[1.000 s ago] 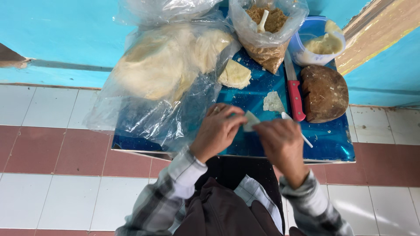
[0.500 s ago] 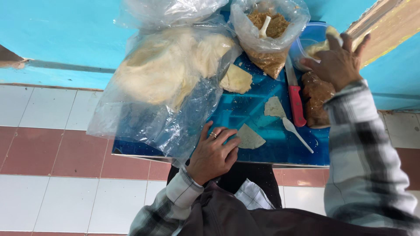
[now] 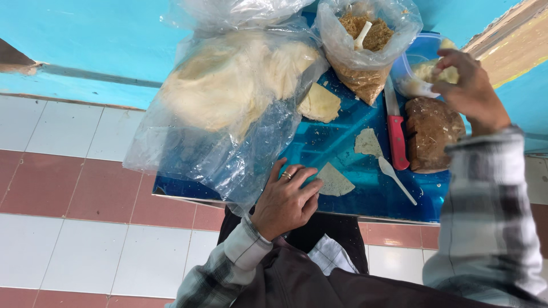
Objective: The person sits at a low table and shapes pieces of dough by hand, flattening them into small rounds. They spoon brown sugar filling from a plastic bag onto a dough piece, then pinch and fold the dough closed over the filling, setting finished pieces aside on the table.
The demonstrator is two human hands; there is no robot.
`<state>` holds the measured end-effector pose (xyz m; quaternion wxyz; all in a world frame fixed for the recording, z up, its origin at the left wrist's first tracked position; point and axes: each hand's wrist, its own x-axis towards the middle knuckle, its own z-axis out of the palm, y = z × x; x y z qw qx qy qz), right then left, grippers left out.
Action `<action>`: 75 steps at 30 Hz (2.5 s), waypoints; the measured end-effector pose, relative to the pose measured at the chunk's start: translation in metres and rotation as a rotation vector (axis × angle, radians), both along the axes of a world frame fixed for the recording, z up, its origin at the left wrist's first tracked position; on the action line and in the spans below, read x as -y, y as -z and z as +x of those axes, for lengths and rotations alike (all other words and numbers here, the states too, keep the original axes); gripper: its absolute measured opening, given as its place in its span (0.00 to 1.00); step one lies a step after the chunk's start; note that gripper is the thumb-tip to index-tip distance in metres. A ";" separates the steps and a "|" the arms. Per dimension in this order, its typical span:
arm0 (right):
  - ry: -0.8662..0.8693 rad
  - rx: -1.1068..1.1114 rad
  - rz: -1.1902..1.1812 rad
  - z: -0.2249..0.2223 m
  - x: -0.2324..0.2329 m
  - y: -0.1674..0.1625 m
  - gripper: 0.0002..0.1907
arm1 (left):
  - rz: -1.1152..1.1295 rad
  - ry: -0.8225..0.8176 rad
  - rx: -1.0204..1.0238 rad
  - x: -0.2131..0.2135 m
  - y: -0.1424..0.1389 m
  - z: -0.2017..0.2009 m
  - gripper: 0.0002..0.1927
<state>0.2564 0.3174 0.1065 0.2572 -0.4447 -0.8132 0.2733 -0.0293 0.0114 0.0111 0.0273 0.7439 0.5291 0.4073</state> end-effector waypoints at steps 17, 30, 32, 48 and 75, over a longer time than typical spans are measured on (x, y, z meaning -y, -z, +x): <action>-0.168 0.644 0.758 -0.069 0.230 0.065 0.33 | 0.007 -0.054 -0.021 -0.002 0.004 0.003 0.10; -0.197 0.417 0.664 -0.073 0.217 0.059 0.21 | -0.011 -0.051 -0.041 -0.001 0.006 0.003 0.08; -0.164 0.365 0.608 -0.072 0.214 0.058 0.21 | -0.002 -0.054 -0.037 -0.002 0.006 0.004 0.08; -0.090 0.286 0.553 -0.086 0.224 0.060 0.16 | -0.009 -0.049 -0.046 -0.002 0.008 0.004 0.09; -0.203 0.388 0.704 -0.067 0.227 0.055 0.24 | 0.007 -0.039 -0.019 -0.001 0.002 0.003 0.07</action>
